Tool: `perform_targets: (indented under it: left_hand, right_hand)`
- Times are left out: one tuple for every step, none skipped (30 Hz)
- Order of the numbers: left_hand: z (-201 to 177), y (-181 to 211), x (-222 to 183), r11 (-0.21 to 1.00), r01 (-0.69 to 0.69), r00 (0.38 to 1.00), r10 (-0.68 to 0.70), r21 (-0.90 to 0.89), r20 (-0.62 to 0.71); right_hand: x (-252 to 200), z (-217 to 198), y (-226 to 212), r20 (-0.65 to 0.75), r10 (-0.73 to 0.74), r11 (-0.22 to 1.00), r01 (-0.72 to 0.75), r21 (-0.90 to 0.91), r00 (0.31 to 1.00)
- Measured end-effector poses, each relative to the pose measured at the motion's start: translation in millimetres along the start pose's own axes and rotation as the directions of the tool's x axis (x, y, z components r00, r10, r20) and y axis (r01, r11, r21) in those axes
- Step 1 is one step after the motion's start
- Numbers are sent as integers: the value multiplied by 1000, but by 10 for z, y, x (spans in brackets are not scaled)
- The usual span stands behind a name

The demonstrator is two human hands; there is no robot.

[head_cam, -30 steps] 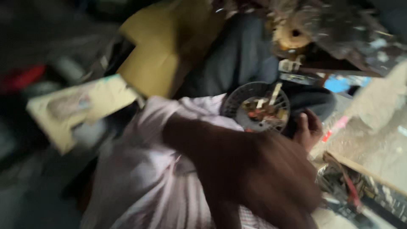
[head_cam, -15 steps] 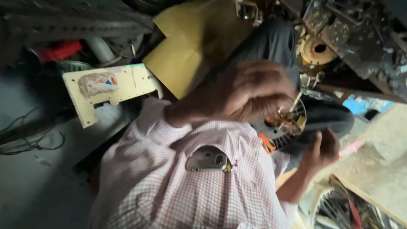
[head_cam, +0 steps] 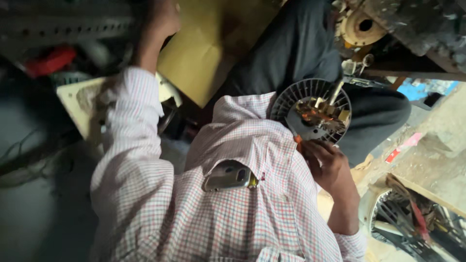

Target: The person sits on the floor and winds copper wire around the slots of a fan motor rotor. They then cut a strip of yellow insulating tape and apply it to the rotor. The person continues winding wire and adjusting the rotor by hand.

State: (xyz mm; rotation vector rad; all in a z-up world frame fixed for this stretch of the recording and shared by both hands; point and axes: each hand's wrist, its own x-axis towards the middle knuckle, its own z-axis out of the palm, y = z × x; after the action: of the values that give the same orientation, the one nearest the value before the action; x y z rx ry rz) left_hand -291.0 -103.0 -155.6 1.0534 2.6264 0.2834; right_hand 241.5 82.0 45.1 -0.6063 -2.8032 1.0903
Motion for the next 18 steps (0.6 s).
perform_targets:
  left_hand:
    - [113,-70,189,999,-48,998,47,-4,-40]
    - [200,-110,313,996,-93,993,92,-12,-75]
    - [250,-129,410,990,-138,985,135,-23,-111]
    - [293,-138,503,999,-20,1000,19,-36,-6]
    - [330,-159,577,994,101,990,-97,-35,98]
    - [365,-195,592,974,228,954,-219,-20,204]
    - [351,-189,621,962,254,942,-223,-101,250]
    - [288,-203,624,941,290,928,-231,-177,292]
    - [213,-197,612,912,327,912,-236,-249,335]
    - [114,-181,577,875,368,895,-241,-315,376]
    - [-5,-145,521,831,409,876,-243,-376,416]
    - [-185,-89,516,782,444,863,-241,-437,445]
    - [-376,-18,455,725,410,891,-187,-554,415]
    - [-551,74,327,653,370,915,-133,-661,381]
    - [-738,178,178,568,326,936,-84,-755,341]
    - [-928,283,-12,535,234,966,-37,-811,254]
    - [-1117,395,-223,496,139,986,8,-857,164]
    - [-1324,496,-451,454,39,997,41,-890,65]
  right_hand:
    - [17,-46,-17,15,-8,999,7,44,1000]
    - [24,-91,-33,33,-14,996,11,90,999]
    - [41,-131,-33,81,29,990,-40,135,996]
    - [59,-163,-27,130,74,979,-97,178,989]
    - [92,-182,-3,180,116,963,-155,219,977]
    - [113,-196,25,196,135,963,-175,205,971]
    - [137,-179,52,212,154,962,-196,190,965]
    - [168,-147,84,231,165,962,-209,178,959]
    - [192,-116,115,237,163,964,-206,169,958]
    - [206,-83,147,246,157,966,-200,161,957]
    - [205,-65,172,254,151,969,-194,154,955]
    - [233,-54,206,279,158,962,-212,175,947]
    - [245,-62,232,305,164,953,-230,196,938]
    - [228,-83,240,332,173,943,-253,214,927]
    - [201,-112,240,336,186,923,-282,263,923]
    - [168,-142,225,345,199,897,-312,312,917]
    - [137,-165,192,354,211,869,-341,360,911]
    - [148,-173,160,322,139,807,-295,511,937]
